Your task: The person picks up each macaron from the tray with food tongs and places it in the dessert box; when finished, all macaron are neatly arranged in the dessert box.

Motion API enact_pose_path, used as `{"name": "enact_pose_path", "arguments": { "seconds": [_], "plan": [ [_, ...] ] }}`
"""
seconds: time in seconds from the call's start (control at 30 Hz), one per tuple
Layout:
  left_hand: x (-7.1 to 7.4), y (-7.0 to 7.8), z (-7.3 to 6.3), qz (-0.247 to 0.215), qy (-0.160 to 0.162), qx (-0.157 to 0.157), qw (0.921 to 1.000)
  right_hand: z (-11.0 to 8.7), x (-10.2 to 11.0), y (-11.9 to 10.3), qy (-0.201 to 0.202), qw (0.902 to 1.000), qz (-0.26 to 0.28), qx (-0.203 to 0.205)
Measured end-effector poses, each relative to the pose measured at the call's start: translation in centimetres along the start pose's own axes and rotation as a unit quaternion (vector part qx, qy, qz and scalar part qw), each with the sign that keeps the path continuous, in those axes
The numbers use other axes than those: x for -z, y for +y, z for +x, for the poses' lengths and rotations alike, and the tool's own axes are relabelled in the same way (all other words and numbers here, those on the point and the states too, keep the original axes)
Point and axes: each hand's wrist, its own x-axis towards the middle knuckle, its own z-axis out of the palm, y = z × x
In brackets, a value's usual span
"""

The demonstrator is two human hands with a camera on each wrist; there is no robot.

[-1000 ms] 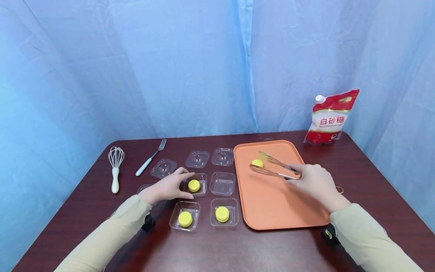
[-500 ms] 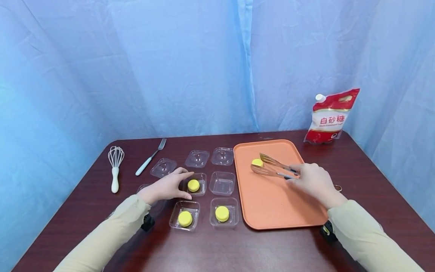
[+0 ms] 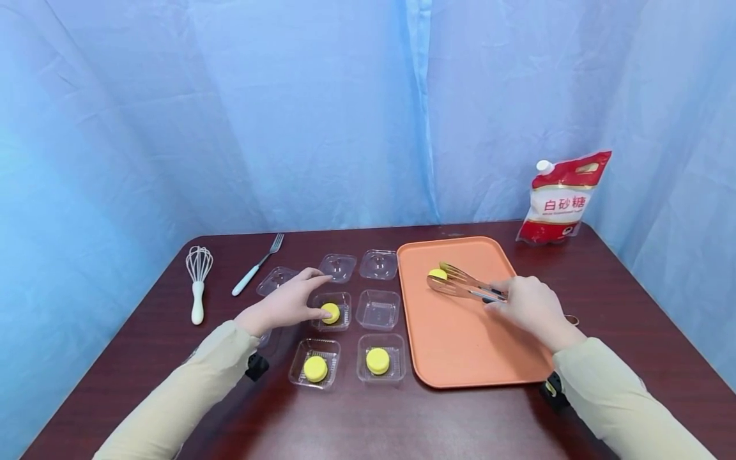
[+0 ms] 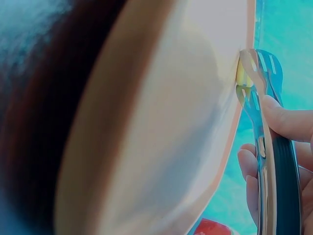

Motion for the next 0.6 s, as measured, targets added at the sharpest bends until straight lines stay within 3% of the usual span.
{"name": "enact_pose_path", "arguments": {
  "seconds": [0.6],
  "plan": [
    [0.0,3.5,2.5,0.022,-0.030,-0.054,0.9979,-0.1,0.0,0.0,-0.002,0.9999,0.007,-0.013]
  ]
}}
